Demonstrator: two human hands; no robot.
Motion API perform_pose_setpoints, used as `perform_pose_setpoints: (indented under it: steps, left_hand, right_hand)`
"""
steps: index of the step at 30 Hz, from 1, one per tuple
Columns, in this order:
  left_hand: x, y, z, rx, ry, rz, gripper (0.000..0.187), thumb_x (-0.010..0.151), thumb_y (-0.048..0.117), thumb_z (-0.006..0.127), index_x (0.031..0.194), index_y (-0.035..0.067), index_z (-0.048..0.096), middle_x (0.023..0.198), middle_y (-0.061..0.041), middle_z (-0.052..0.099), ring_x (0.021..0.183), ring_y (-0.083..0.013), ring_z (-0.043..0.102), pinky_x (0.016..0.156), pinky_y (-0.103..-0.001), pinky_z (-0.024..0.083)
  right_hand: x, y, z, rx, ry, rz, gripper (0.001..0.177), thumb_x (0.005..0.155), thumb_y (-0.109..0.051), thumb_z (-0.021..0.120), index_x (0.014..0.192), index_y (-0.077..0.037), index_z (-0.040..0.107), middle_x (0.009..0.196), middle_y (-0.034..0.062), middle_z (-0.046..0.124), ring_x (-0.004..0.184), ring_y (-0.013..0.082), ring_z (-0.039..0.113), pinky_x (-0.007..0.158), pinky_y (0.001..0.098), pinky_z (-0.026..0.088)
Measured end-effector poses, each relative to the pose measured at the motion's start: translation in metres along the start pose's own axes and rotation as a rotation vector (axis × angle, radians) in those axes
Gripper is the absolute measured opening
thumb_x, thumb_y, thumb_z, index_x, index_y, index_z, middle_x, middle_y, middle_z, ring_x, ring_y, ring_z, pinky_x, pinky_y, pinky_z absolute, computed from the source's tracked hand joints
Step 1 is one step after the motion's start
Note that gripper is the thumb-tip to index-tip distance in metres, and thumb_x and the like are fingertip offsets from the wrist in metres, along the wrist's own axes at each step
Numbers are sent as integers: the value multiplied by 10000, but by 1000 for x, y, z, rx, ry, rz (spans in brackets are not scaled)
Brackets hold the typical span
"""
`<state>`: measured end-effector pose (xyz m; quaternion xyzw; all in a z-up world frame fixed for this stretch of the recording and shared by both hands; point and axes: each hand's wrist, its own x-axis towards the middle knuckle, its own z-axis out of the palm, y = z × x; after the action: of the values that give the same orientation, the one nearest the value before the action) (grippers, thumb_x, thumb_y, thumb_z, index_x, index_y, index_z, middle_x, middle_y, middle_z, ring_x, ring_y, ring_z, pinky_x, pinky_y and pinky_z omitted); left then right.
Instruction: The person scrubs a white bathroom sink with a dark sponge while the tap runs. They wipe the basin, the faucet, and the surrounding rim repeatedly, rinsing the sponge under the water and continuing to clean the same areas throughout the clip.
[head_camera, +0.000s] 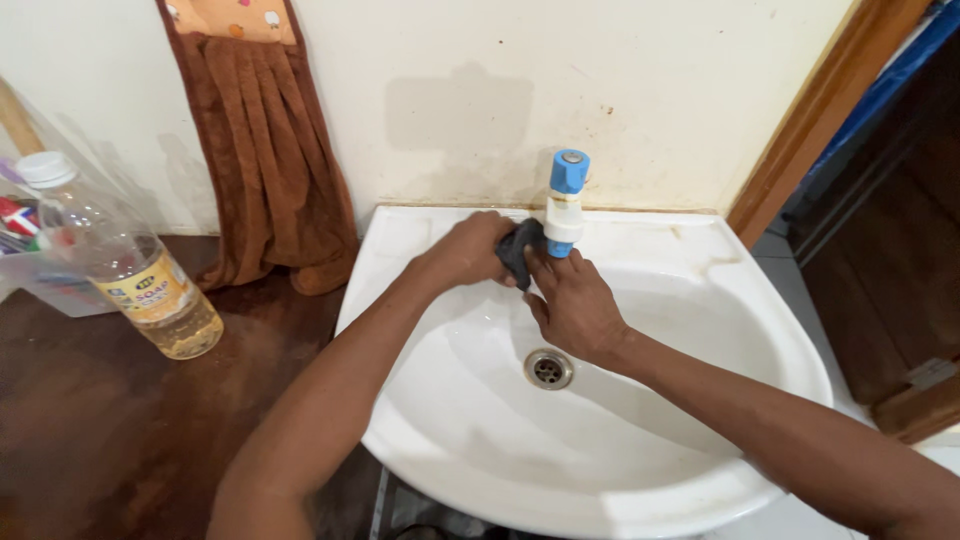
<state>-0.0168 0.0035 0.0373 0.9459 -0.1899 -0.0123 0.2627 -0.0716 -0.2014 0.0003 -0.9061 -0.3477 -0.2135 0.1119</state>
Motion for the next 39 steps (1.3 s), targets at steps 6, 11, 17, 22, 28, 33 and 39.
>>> perform_pose_setpoints:
  steps: [6,11,17,22,28,33,39]
  left_hand:
    - [19,-55,5,328,232,209,771,702,300,884,1330,-16,568,1489,-242,492,1315,-388,453,1047,-427,409]
    - [30,-79,23,154,260,231,512,913,107,604,1421,55,563,1472,-177,548,1332,-359,516,1112,-420,417]
    - [14,-60,25,105,144,93,498,937,128,534,1434,98,556,1475,-133,555,1338,-320,524,1117,-401,428]
    - [10,-48,53,361,112,290,499,969,162,518,1462,87,514,1561,-120,471,1424,-306,440,1111,-415,415]
    - [20,-38,43,400,163,255,682,874,151,585,1528,87,405,1519,-101,480,1375,-308,450,1067,-470,403]
    - [0,-27,14,480,71,156,426,976,208,541,1385,109,604,1359,-54,621,1261,-274,558,1075,-451,445]
    - [6,-85,11,648,254,259,515,902,213,574,1368,-6,589,1356,-163,587,1383,-313,462,1118,-497,365]
  right_hand:
    - [19,8,30,-244,20,-267,917,663,40,625,1532,54,334,1601,285,325,1485,440,301,1167,489,305]
    - [76,-5,42,-192,-181,-22,779,653,-21,649,1373,130,392,1424,330,414,1392,465,348,1159,538,293]
    - [59,3,32,-67,-85,-92,590,668,-25,642,1244,74,555,1243,272,574,1227,436,514,1060,514,438]
    - [23,-12,34,-440,-155,-135,325,845,-117,633,1121,53,617,1099,274,623,1041,403,579,952,509,472]
    - [38,-11,14,10,-21,10,354,805,-107,641,1121,30,563,1064,210,597,950,354,597,783,439,532]
    - [45,-7,34,102,147,7,386,823,-77,618,1173,47,515,1111,261,575,1031,395,575,777,445,547]
    - [79,5,55,267,-46,82,523,863,-63,537,1372,40,482,1270,272,620,1175,431,593,1018,517,484]
